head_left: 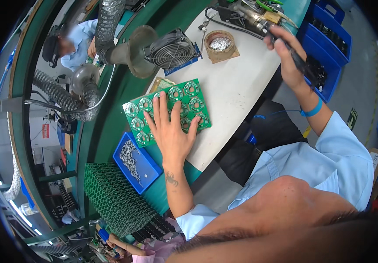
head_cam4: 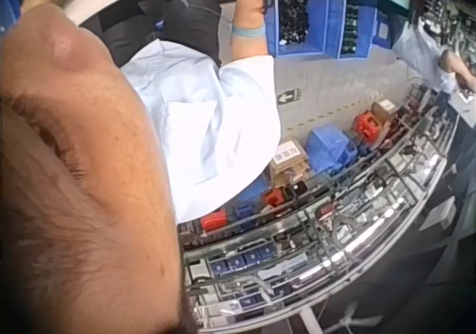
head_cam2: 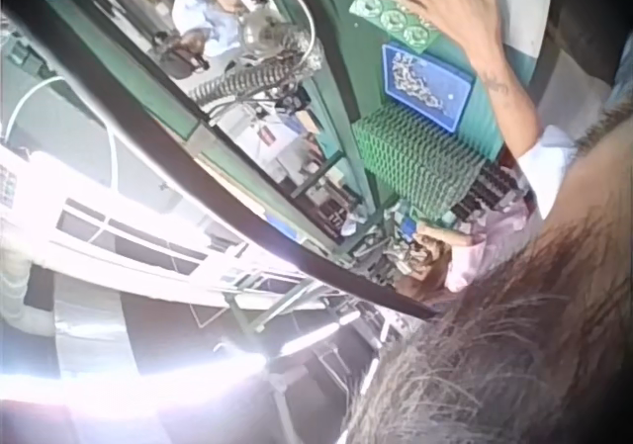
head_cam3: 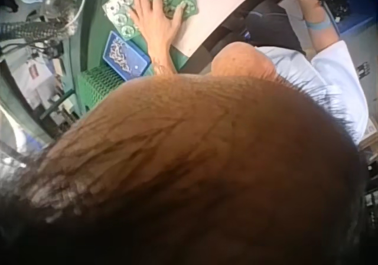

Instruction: Soldering and trimming electronic components on a printed circuit board.

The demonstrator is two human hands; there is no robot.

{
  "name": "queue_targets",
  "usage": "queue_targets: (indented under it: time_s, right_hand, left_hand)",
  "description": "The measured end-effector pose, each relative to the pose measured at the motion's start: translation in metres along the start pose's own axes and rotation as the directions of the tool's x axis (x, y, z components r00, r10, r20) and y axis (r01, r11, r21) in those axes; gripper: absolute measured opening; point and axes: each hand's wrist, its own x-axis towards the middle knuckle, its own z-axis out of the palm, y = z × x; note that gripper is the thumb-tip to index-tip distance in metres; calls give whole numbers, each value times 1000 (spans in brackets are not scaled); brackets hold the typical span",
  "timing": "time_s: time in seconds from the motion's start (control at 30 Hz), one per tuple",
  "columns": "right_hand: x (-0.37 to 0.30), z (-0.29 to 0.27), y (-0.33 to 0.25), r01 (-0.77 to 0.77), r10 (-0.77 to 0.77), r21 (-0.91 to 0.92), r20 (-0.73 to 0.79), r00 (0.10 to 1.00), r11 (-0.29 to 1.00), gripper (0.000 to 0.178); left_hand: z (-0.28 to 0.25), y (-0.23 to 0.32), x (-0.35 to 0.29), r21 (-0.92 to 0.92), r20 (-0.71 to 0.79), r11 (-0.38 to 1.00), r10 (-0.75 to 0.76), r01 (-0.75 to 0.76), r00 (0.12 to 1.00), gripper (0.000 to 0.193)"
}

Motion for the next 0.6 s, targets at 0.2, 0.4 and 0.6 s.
queue_targets:
  time_s: [0.2, 0.4, 0.6]
  right_hand:
    - [-49, 23, -26, 135, -120, 2, 479, 870, 991, 35]
    - [-87, 33, -34, 119, -126, 49, 560, 819, 992, 39]
    - [-106, 38, -32, 98, -98, 33, 610, 786, 995, 40]
  left_hand:
    - [13, -9, 0, 14, 5, 1000, -7, 7, 1000, 55]
    - [19, -20, -3, -3, -71, 999, 47, -47, 996, 57]
    - [14, -17, 4, 5, 30, 999, 38, -38, 999, 55]
